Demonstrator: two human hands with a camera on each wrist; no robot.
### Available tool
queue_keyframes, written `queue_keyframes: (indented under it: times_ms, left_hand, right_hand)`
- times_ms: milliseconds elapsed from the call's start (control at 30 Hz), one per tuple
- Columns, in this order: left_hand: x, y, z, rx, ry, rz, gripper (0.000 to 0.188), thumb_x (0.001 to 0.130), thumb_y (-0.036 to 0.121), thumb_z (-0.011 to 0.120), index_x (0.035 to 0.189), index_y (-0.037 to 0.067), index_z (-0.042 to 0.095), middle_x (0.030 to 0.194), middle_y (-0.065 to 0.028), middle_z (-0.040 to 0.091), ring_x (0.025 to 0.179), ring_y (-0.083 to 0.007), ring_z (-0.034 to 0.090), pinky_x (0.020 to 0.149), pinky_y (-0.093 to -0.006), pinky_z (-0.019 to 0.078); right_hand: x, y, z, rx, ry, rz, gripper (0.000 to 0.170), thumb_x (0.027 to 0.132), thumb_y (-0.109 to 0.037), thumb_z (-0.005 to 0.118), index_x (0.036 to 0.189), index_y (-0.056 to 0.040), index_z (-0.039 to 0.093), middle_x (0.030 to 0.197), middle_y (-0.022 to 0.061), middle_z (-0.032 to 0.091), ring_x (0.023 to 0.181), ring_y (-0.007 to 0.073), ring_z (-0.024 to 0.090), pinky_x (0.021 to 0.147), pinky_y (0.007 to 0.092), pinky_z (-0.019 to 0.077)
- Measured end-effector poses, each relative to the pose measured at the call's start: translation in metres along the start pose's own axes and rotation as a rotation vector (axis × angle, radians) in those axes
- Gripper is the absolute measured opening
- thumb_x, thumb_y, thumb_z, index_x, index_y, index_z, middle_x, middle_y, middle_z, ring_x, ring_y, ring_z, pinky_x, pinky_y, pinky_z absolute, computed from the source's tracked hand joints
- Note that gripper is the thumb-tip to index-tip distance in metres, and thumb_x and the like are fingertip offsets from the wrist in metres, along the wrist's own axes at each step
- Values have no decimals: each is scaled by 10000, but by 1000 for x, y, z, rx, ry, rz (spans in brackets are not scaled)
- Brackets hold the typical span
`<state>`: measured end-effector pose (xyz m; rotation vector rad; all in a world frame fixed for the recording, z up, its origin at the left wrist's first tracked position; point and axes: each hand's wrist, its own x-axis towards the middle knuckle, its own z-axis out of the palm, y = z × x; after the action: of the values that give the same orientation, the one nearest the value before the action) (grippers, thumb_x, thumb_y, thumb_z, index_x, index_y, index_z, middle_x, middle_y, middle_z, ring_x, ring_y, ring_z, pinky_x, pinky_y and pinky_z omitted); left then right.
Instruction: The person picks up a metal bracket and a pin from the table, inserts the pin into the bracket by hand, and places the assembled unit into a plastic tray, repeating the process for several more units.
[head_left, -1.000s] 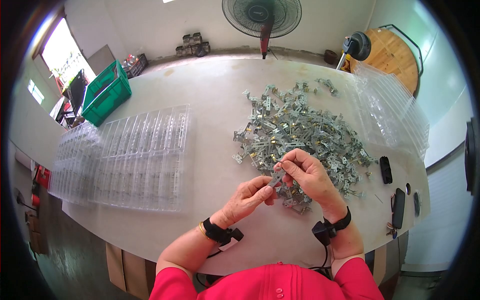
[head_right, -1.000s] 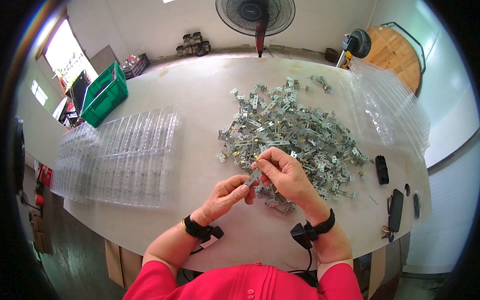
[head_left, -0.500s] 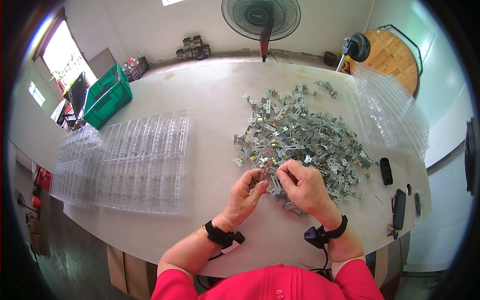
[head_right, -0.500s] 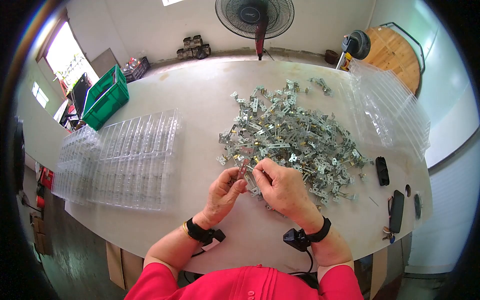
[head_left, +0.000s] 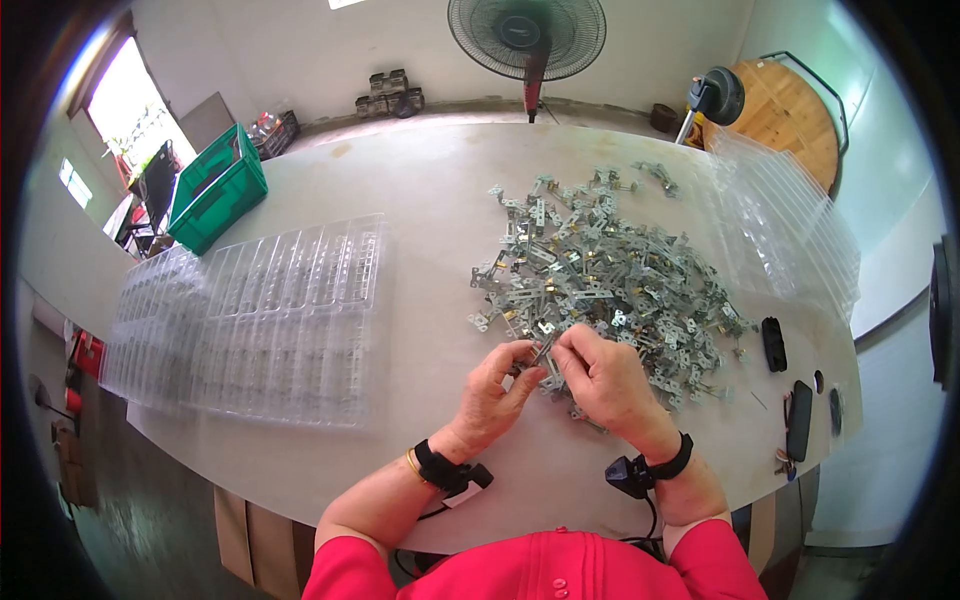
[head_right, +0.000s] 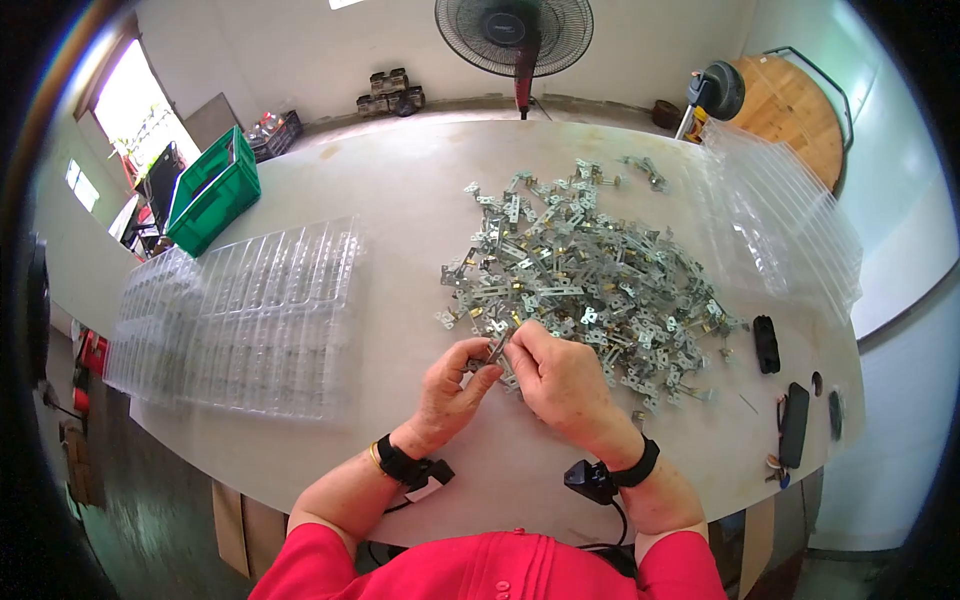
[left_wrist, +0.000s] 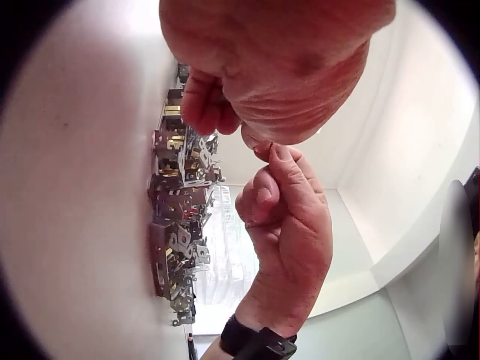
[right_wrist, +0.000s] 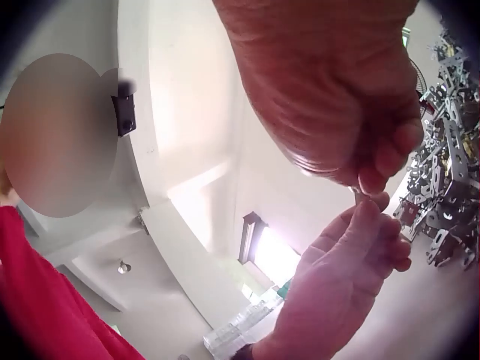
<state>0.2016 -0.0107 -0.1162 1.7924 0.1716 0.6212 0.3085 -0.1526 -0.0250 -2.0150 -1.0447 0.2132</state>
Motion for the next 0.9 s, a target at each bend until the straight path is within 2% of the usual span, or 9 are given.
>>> queue_keyframes:
  times_ms: [67,167,233,467,533,567,633,733,900]
  left_hand:
    - [-1,-7,2,-9,12,18,302,927,61,701,1207,8,601,1014,-52,659,904,-112,624,798,-274,527]
    - [-2,-10,5,-23,45,17,308,926,61,700,1212,11,595,1016,-56,652,931,-120,615,806,-278,522]
    - [-2,-8,4,-61,38,7,310,928,68,700,1212,14,590,1011,-58,642,947,-124,600,805,-283,517]
    - [2,-9,3,-30,88,19,271,961,109,668,1195,6,576,965,-44,621,848,-113,584,737,-284,511]
    - [4,-10,1,-102,94,-58,275,990,139,637,1216,2,560,959,-28,615,837,-93,578,745,-269,517]
    - [4,-11,1,-95,103,-52,275,990,139,637,1216,2,560,959,-28,615,837,-93,578,745,-269,517]
    - [2,-11,0,-435,-124,-180,302,1023,188,593,1264,15,539,962,-7,598,859,-73,571,779,-260,518]
    - [2,-4,2,-528,-215,-218,321,1044,226,553,1290,22,526,969,4,583,870,-64,561,799,-260,515]
    - [5,0,-2,-537,-250,-223,337,1050,244,543,1298,17,517,995,4,577,869,-68,557,825,-259,505]
  right_hand:
    - [-1,3,2,-1,-104,-41,87,949,-134,625,930,-48,618,655,149,605,567,272,624,531,359,453]
    - [0,3,0,-51,-55,-40,103,953,-126,614,908,-34,615,651,145,614,561,245,629,535,347,456]
    - [1,-5,-7,-23,-104,83,103,953,-140,600,905,-49,605,700,172,641,660,363,660,575,424,480]
    - [-1,-6,-8,-75,-171,59,109,962,-137,598,920,-37,595,661,137,624,619,317,651,568,391,469]
    - [-1,-8,-9,32,-150,127,107,978,-131,598,943,-30,600,718,96,635,637,218,639,588,335,464]
    - [0,-1,-6,34,-152,115,107,978,-131,598,943,-30,600,718,96,635,637,218,639,588,335,464]
    - [2,22,3,246,-35,17,112,1000,-145,603,971,-39,618,822,30,652,713,115,613,623,271,458]
    - [3,22,-2,539,-160,180,118,1014,-170,604,1005,-58,640,928,-10,668,779,75,619,654,231,462]
    - [7,12,-5,706,-200,166,149,1018,-197,605,1024,-54,648,945,9,686,770,67,628,652,213,476]
